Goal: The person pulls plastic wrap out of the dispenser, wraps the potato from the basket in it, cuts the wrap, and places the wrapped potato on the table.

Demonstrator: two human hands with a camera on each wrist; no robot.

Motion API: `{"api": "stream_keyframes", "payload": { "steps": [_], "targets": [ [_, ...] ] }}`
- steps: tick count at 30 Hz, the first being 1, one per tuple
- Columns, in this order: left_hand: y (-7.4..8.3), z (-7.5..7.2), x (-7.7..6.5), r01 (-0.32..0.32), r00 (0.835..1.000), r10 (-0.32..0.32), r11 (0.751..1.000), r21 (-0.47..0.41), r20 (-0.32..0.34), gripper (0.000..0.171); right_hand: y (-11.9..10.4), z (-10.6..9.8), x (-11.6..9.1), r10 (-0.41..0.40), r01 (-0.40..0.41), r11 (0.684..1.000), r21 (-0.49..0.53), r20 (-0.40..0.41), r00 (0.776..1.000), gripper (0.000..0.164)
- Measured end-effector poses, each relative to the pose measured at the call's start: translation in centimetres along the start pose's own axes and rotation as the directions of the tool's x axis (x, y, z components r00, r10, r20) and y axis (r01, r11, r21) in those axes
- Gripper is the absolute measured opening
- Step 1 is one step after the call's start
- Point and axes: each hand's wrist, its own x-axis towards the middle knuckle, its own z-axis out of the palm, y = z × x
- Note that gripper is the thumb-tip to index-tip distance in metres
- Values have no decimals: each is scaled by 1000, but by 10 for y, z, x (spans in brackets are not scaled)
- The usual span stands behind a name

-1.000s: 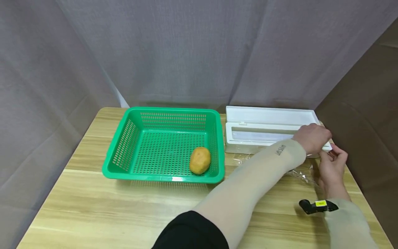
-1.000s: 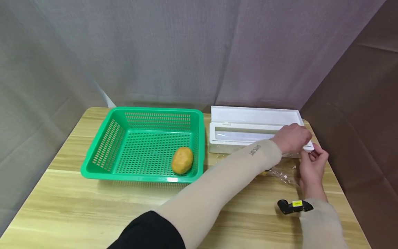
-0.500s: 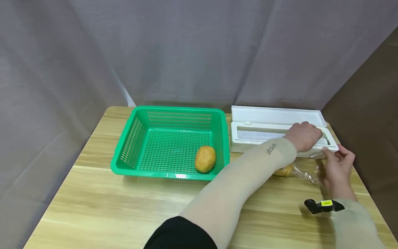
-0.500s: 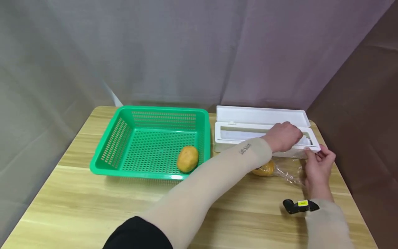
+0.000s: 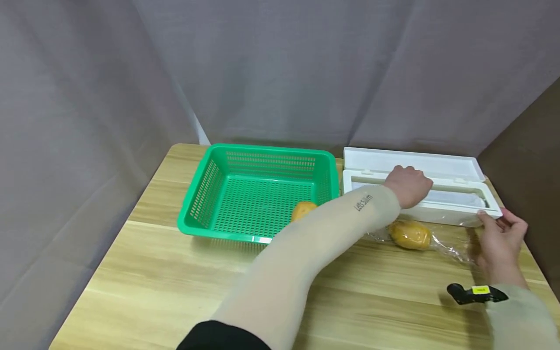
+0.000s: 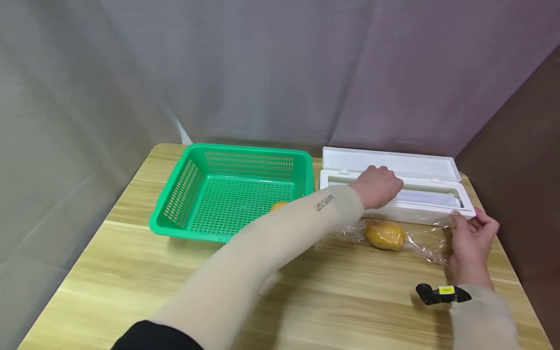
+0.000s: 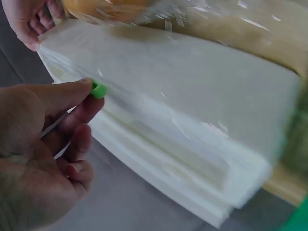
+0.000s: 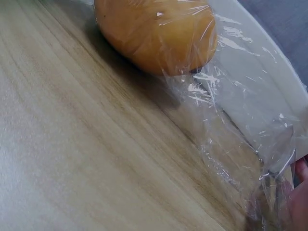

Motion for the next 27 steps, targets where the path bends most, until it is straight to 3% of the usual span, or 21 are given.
{"api": "stream_keyframes", "payload": {
  "steps": [6, 11, 15, 21, 27],
  "targets": [
    [-22, 2, -22, 23, 999, -26, 998, 62, 38, 40, 1, 3, -1, -43, 40, 997, -66, -43, 998, 50],
    [-37, 7, -35, 15, 998, -24, 991, 135, 62, 39, 4, 2, 1, -49, 47, 998, -50, -49, 998, 48],
    [-49, 10, -46, 47, 995, -61, 984, 171, 81, 39, 6, 5, 3, -41, 40, 999, -36, -37, 998, 44],
    [-53, 10, -49, 83, 986, -109, 977, 195, 125, 40, 4, 4, 5, -35, 34, 999, -21, -34, 999, 42],
    [-53, 12, -47, 80, 988, -106, 974, 213, 113, 40, 4, 3, 5, -41, 41, 999, -4, -27, 999, 41]
  ]
}}
